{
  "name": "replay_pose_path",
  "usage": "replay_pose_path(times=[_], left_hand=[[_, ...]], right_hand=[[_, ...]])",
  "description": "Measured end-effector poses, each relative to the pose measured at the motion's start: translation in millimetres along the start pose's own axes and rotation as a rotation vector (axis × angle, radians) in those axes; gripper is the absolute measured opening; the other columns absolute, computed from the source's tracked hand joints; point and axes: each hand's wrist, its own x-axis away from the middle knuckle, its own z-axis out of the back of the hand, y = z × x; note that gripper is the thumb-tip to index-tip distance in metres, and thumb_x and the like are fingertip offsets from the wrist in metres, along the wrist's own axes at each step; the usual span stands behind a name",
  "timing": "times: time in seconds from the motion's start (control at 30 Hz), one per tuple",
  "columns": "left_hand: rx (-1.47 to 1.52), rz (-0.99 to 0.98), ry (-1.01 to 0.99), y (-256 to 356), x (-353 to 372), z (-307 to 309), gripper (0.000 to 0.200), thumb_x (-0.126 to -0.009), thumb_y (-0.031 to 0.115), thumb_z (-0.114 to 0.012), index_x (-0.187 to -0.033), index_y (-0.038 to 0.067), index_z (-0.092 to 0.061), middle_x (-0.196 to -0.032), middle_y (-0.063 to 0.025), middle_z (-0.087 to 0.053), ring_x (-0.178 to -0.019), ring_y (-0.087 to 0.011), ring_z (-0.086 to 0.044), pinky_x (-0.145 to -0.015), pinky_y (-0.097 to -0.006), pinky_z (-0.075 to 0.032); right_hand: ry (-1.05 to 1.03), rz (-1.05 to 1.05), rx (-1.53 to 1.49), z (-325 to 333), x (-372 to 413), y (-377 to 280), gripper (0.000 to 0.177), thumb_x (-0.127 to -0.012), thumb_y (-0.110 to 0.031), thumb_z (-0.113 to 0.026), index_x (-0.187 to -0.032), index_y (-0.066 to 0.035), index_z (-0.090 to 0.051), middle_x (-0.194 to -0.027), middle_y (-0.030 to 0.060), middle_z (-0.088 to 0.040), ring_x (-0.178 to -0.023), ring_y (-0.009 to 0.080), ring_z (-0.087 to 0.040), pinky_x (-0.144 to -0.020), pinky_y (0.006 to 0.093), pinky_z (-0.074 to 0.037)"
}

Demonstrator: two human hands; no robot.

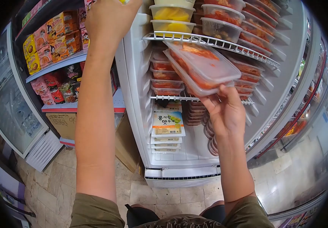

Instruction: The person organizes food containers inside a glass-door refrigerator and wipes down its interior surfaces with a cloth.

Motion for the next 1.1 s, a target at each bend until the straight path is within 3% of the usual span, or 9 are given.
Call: replay_pose_path(times=[0.17, 0.23, 0.37, 0.4, 0.63, 0.77, 0.83, 1.0, 1.1], left_hand=[[-0.006, -0.009, 0.004, 5, 4, 3, 0.047, -0.070, 0.028, -0.063, -0.104, -0.002, -0.050, -0.094, -0.0259, -0.060, -0.090, -0.0398, -0.058, -0.079, -0.0451, -0.046], [-0.016, -0.022, 0.018, 5, 6, 1, 0.047, -0.070, 0.028, -0.063, -0.104, -0.002, -0.050, -0.094, -0.0258, -0.060, -0.090, -0.0398, -0.058, -0.078, -0.0450, -0.046], [0.011, -0.040, 0.008, 5, 4, 1, 0.046, -0.071, 0.026, -0.064, -0.104, -0.002, -0.050, -0.094, -0.0256, -0.061, -0.090, -0.0400, -0.058, -0.078, -0.0444, -0.046], [0.013, -0.043, 0.005, 3, 3, 0, 0.046, -0.071, 0.026, -0.064, -0.104, -0.002, -0.050, -0.094, -0.0256, -0.061, -0.090, -0.0400, -0.058, -0.078, -0.0444, -0.046], [0.016, -0.014, 0.017, 7, 6, 0, 0.045, -0.070, 0.026, -0.064, -0.102, -0.003, -0.051, -0.092, -0.0262, -0.061, -0.089, -0.0402, -0.059, -0.077, -0.0433, -0.046], [0.016, -0.015, 0.017, 7, 8, 1, 0.043, -0.071, 0.027, -0.064, -0.100, -0.003, -0.052, -0.092, -0.0269, -0.061, -0.090, -0.0405, -0.058, -0.079, -0.0434, -0.046], [0.017, -0.080, 0.045, -3, 6, -3, 0.043, -0.071, 0.027, -0.063, -0.100, -0.003, -0.053, -0.093, -0.0268, -0.061, -0.091, -0.0401, -0.058, -0.079, -0.0431, -0.046], [-0.004, -0.178, 0.104, -12, 6, -14, 0.043, -0.072, 0.028, -0.061, -0.101, -0.003, -0.055, -0.094, -0.0259, -0.061, -0.091, -0.0382, -0.059, -0.080, -0.0411, -0.045], [0.018, -0.201, 0.079, -15, 8, -9, 0.043, -0.072, 0.028, -0.060, -0.102, -0.003, -0.057, -0.096, -0.0248, -0.061, -0.091, -0.0370, -0.059, -0.081, -0.0396, -0.045]], right_hand=[[-0.050, 0.011, 0.081, -29, -31, 26, 0.015, -0.086, -0.014, -0.057, -0.092, -0.001, -0.052, -0.095, 0.0071, -0.054, -0.092, 0.0172, -0.053, -0.089, 0.0420, -0.047], [-0.063, -0.060, 0.109, -40, -46, 36, 0.021, -0.087, -0.011, -0.055, -0.104, 0.001, -0.053, -0.102, 0.0106, -0.056, -0.093, 0.0231, -0.056, -0.088, 0.0402, -0.049], [-0.127, -0.164, 0.453, -56, -57, 45, 0.024, -0.089, -0.017, -0.050, -0.107, -0.003, -0.045, -0.090, 0.0078, -0.057, -0.065, 0.0148, -0.056, -0.059, 0.0285, -0.053], [-0.177, -0.183, 0.626, -50, -67, 46, 0.023, -0.089, -0.018, -0.049, -0.107, -0.004, -0.043, -0.079, 0.0057, -0.058, -0.054, 0.0108, -0.053, -0.044, 0.0228, -0.044], [-0.383, -0.283, 0.781, -45, -88, 52, 0.028, -0.087, -0.012, -0.045, -0.114, -0.004, -0.044, -0.068, 0.0019, -0.056, -0.050, 0.0072, -0.048, -0.042, 0.0208, -0.037], [-0.490, -0.205, 0.738, 1, -45, 66, 0.012, -0.087, -0.017, -0.049, -0.092, -0.006, -0.052, -0.063, 0.0005, -0.054, -0.051, 0.0061, -0.049, -0.044, 0.0200, -0.037], [-0.580, -0.492, 0.953, 56, -24, 86, 0.013, -0.086, -0.019, -0.052, -0.084, -0.008, -0.057, -0.064, -0.0004, -0.056, -0.053, 0.0064, -0.051, -0.046, 0.0200, -0.038], [0.227, -0.595, 0.577, 206, -72, 150, 0.020, -0.085, -0.026, -0.052, -0.079, -0.009, -0.059, -0.063, 0.0010, -0.059, -0.050, 0.0087, -0.053, -0.041, 0.0212, -0.042], [0.297, -0.441, 0.528, 224, -121, 147, 0.025, -0.090, -0.029, -0.044, -0.091, -0.008, -0.057, -0.064, 0.0030, -0.059, -0.049, 0.0095, -0.054, -0.040, 0.0213, -0.046]])
